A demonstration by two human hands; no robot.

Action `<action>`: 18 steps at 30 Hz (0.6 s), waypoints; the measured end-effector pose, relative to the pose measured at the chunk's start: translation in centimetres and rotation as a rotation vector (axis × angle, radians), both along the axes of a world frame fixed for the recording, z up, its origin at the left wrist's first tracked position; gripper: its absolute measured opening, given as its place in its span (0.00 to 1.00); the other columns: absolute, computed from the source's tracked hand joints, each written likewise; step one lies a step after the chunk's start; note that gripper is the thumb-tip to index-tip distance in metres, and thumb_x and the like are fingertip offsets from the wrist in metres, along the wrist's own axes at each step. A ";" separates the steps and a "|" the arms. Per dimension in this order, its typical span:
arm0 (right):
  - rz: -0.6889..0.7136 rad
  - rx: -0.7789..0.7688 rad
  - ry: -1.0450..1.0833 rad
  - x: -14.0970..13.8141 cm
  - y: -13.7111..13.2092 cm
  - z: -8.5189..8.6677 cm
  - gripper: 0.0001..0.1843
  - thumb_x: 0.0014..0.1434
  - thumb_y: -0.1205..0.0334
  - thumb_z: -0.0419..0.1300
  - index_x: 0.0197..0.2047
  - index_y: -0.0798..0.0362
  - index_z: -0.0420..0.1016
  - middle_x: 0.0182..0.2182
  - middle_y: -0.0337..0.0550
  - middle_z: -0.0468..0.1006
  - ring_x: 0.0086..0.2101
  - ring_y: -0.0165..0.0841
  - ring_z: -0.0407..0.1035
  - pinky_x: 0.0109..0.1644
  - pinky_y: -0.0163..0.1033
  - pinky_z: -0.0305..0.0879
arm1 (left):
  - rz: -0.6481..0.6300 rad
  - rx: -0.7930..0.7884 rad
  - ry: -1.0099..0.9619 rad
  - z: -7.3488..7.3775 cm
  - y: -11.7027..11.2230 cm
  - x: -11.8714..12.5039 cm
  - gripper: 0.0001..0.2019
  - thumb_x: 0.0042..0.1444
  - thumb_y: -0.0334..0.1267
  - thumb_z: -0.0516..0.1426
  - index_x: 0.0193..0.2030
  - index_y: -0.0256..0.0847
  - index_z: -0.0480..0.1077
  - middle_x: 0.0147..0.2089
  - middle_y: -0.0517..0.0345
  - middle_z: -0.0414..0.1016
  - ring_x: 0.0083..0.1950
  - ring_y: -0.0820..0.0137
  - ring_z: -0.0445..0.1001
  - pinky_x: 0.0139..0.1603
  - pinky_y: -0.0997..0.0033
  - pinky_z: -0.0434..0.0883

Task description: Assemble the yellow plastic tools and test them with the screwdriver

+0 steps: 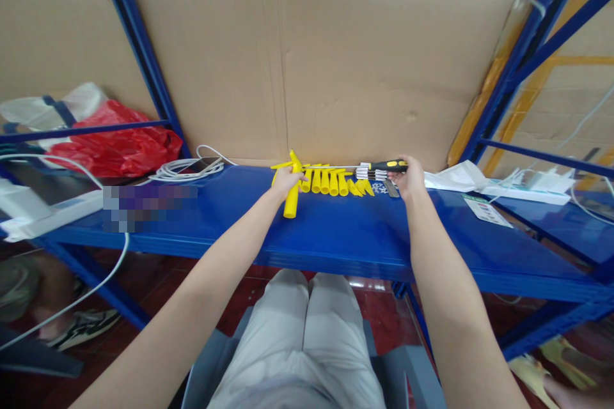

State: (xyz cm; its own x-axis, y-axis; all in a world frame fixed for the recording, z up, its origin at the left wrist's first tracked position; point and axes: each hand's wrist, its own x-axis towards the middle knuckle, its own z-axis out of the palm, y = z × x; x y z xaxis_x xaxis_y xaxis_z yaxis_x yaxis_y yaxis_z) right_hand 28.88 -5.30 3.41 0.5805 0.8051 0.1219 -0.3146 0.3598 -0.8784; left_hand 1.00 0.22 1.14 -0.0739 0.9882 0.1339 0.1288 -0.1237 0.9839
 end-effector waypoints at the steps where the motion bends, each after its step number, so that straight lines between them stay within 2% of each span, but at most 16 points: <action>1: -0.019 -0.003 -0.015 0.0 0.0 -0.1 0.05 0.56 0.63 0.57 0.31 0.52 0.64 0.21 0.34 0.66 0.16 0.25 0.58 0.17 0.30 0.57 | 0.001 0.002 -0.003 0.0 0.0 0.0 0.09 0.43 0.20 0.60 0.31 0.35 0.71 0.22 0.66 0.67 0.17 0.77 0.65 0.23 0.74 0.71; 5: -0.062 -0.020 -0.094 -0.1 -0.1 -0.3 0.06 0.53 0.65 0.60 0.29 0.53 0.64 0.19 0.31 0.62 0.13 0.21 0.48 0.13 0.29 0.45 | 0.008 0.003 -0.008 0.1 -0.2 0.0 0.09 0.43 0.19 0.59 0.31 0.35 0.70 0.21 0.66 0.66 0.17 0.77 0.64 0.23 0.74 0.70; 8: -0.041 -0.015 -0.088 0.3 0.0 -0.3 0.06 0.53 0.65 0.60 0.27 0.53 0.64 0.20 0.33 0.64 0.14 0.22 0.52 0.14 0.29 0.50 | 0.006 0.000 -0.007 0.2 -0.4 0.0 0.09 0.44 0.19 0.59 0.30 0.35 0.69 0.21 0.67 0.65 0.16 0.78 0.63 0.21 0.75 0.69; 12: 0.033 -0.008 -0.068 0.9 0.2 -0.4 0.08 0.53 0.60 0.61 0.29 0.52 0.65 0.21 0.35 0.66 0.17 0.25 0.60 0.17 0.30 0.58 | 0.012 -0.009 0.000 0.3 -0.6 0.0 0.10 0.44 0.19 0.59 0.32 0.35 0.69 0.21 0.68 0.65 0.15 0.78 0.63 0.22 0.75 0.69; 15: 0.050 -0.026 -0.087 0.9 0.2 -0.5 0.08 0.54 0.59 0.60 0.29 0.52 0.64 0.19 0.34 0.65 0.14 0.24 0.55 0.14 0.31 0.53 | 0.014 -0.017 0.006 0.4 -0.6 0.0 0.10 0.45 0.19 0.58 0.32 0.36 0.69 0.20 0.68 0.64 0.15 0.77 0.63 0.23 0.74 0.69; 18: 0.002 -0.007 -0.109 0.5 0.2 -0.6 0.10 0.51 0.63 0.62 0.28 0.51 0.62 0.17 0.30 0.62 0.12 0.22 0.49 0.13 0.30 0.49 | 0.015 -0.012 -0.001 0.4 -0.6 0.0 0.10 0.45 0.18 0.58 0.30 0.36 0.68 0.20 0.68 0.64 0.16 0.77 0.63 0.23 0.75 0.69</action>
